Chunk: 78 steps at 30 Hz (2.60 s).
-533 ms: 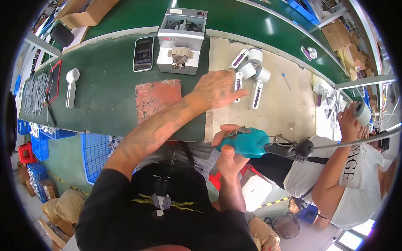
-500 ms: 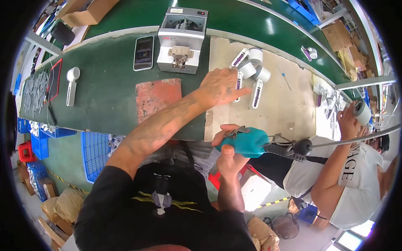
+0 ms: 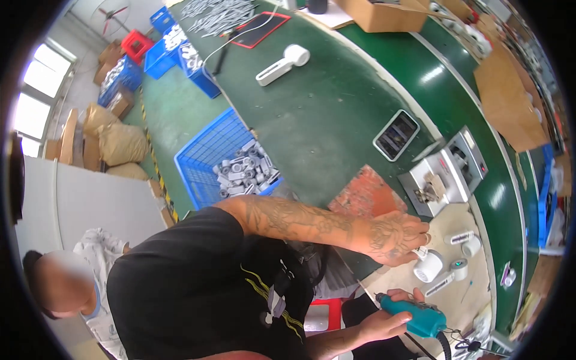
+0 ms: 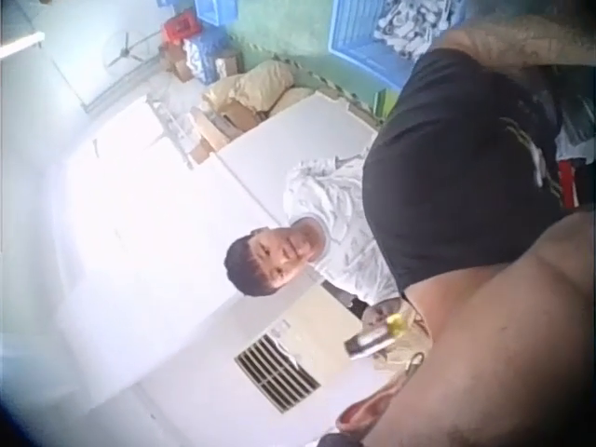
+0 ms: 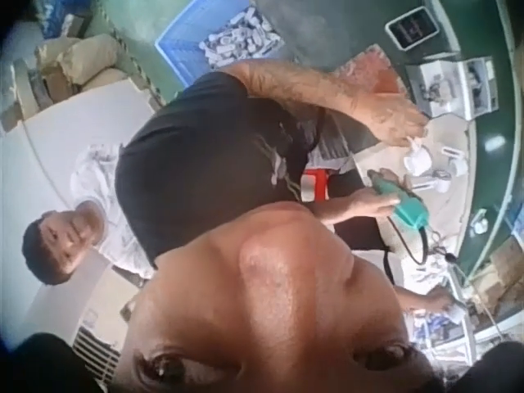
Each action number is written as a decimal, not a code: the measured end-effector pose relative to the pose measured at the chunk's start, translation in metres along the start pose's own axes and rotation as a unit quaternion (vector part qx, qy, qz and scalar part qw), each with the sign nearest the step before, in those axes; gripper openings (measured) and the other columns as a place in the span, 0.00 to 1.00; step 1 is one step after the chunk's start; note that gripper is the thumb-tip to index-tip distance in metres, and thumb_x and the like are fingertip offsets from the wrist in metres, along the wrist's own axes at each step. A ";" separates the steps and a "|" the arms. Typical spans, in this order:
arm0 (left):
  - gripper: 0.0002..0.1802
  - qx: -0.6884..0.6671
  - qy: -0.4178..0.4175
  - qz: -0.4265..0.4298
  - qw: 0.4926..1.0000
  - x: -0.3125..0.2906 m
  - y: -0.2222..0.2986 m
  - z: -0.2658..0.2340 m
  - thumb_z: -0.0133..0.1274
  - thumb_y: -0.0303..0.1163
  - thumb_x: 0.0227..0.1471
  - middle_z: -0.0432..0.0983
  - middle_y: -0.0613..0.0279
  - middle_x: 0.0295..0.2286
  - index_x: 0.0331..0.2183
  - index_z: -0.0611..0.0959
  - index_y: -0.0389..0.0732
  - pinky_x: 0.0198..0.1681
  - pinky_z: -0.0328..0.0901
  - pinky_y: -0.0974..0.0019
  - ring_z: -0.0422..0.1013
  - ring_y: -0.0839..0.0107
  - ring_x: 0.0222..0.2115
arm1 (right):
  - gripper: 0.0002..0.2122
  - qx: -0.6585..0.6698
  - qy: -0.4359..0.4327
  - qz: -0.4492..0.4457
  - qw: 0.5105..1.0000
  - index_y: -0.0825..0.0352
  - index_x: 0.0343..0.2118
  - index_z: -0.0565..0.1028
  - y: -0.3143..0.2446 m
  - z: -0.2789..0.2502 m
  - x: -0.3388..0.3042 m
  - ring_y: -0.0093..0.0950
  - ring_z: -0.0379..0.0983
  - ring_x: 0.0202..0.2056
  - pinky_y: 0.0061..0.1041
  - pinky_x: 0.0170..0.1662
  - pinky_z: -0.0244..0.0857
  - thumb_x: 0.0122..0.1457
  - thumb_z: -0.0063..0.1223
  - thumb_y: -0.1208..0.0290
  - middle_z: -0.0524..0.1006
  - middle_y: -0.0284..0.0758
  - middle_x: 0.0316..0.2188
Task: Assembling the housing of handheld electronic appliances using a pneumatic screwdriver.
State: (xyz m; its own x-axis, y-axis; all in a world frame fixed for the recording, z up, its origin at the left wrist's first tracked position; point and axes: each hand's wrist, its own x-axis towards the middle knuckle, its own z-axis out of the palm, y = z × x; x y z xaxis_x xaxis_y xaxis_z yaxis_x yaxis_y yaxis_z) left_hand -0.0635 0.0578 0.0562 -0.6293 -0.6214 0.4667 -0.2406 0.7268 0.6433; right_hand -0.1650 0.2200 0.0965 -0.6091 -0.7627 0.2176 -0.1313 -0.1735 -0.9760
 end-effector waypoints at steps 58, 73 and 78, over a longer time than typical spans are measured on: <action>0.24 0.055 -0.069 0.004 0.996 -0.027 -0.071 -0.075 0.57 0.49 0.55 0.75 0.60 0.44 0.48 0.81 0.46 0.56 0.61 0.52 0.69 0.59 0.47 | 0.26 0.018 -0.061 -0.199 0.978 0.74 0.38 0.70 0.014 0.152 0.152 0.27 0.71 0.23 0.26 0.29 0.66 0.68 0.45 0.47 0.72 0.35 0.21; 0.23 0.057 -0.055 0.012 0.997 -0.030 -0.075 -0.070 0.59 0.48 0.54 0.76 0.61 0.41 0.49 0.81 0.49 0.52 0.63 0.55 0.70 0.60 0.44 | 0.20 0.032 -0.054 -0.125 0.990 0.72 0.33 0.73 0.020 0.158 0.159 0.22 0.69 0.21 0.23 0.27 0.63 0.69 0.48 0.54 0.73 0.32 0.19; 0.24 0.084 -0.022 0.038 0.995 -0.027 -0.074 -0.068 0.60 0.48 0.53 0.76 0.61 0.39 0.48 0.82 0.48 0.50 0.64 0.57 0.70 0.60 0.43 | 0.31 0.042 -0.072 -0.102 0.991 0.77 0.43 0.69 0.008 0.128 0.128 0.30 0.67 0.22 0.31 0.28 0.65 0.66 0.46 0.43 0.69 0.36 0.20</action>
State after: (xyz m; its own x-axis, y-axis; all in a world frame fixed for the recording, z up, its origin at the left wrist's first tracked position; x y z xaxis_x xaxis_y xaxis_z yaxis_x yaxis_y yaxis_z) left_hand 0.0220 0.0010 0.0375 -0.6808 -0.5520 0.4815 -0.3091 0.8125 0.4943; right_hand -0.1440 0.0416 0.1171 -0.4582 -0.7865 0.4141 -0.1701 -0.3796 -0.9094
